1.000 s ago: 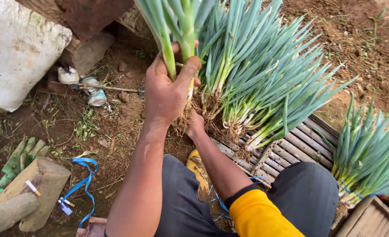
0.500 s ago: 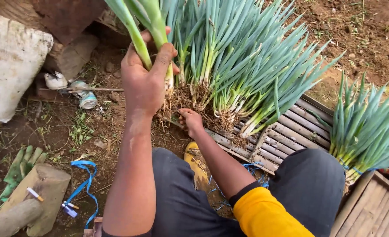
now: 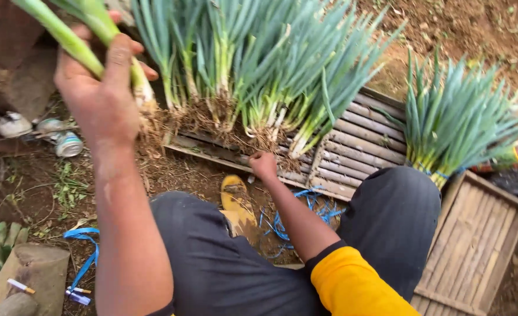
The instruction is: Cleaning and bundling scallions using blue string in an outdoor processing area
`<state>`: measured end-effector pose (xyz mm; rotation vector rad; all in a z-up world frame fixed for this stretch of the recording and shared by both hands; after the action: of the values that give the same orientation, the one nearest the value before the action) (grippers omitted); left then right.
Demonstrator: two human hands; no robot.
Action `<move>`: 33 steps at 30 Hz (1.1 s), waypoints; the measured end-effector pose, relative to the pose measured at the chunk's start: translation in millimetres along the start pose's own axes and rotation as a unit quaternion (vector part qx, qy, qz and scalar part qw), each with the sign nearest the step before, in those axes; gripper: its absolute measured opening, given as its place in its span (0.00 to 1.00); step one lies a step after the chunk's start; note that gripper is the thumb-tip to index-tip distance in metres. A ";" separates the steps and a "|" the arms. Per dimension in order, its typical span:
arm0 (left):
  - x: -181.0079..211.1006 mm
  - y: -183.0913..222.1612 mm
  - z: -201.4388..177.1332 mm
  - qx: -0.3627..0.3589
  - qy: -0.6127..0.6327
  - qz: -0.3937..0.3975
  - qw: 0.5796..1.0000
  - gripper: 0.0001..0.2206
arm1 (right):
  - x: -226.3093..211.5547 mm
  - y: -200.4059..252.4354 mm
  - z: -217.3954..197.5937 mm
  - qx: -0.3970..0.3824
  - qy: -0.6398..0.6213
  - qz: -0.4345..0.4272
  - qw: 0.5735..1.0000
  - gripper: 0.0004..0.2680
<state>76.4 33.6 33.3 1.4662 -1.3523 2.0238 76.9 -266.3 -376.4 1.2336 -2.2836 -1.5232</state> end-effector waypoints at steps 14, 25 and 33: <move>24.2 4.7 87.7 -0.083 -0.006 0.009 0.997 0.08 | 121.3 -42.5 -120.9 0.145 -0.286 0.145 0.936 0.11; 18.2 6.5 98.2 -0.090 -0.040 0.005 0.995 0.08 | 50.0 -53.2 -109.3 0.065 -0.296 0.076 0.950 0.07; -0.1 2.3 101.3 -0.091 -0.066 -0.028 0.993 0.08 | 30.3 -51.7 -69.9 -0.103 -0.262 0.070 0.957 0.14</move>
<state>133.4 -50.1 35.8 1.5586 -1.4870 1.7464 121.5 -344.8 -394.6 0.6508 -2.3430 -2.1676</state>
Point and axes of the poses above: each hand's wrist, its own y-axis away from the middle knuckle, its own z-axis out of the palm, x = y × z, the point moved 9 cm from there along -y, towards the middle knuckle, and after that the axes turned 10 degrees about z, right-handed, at the moved point
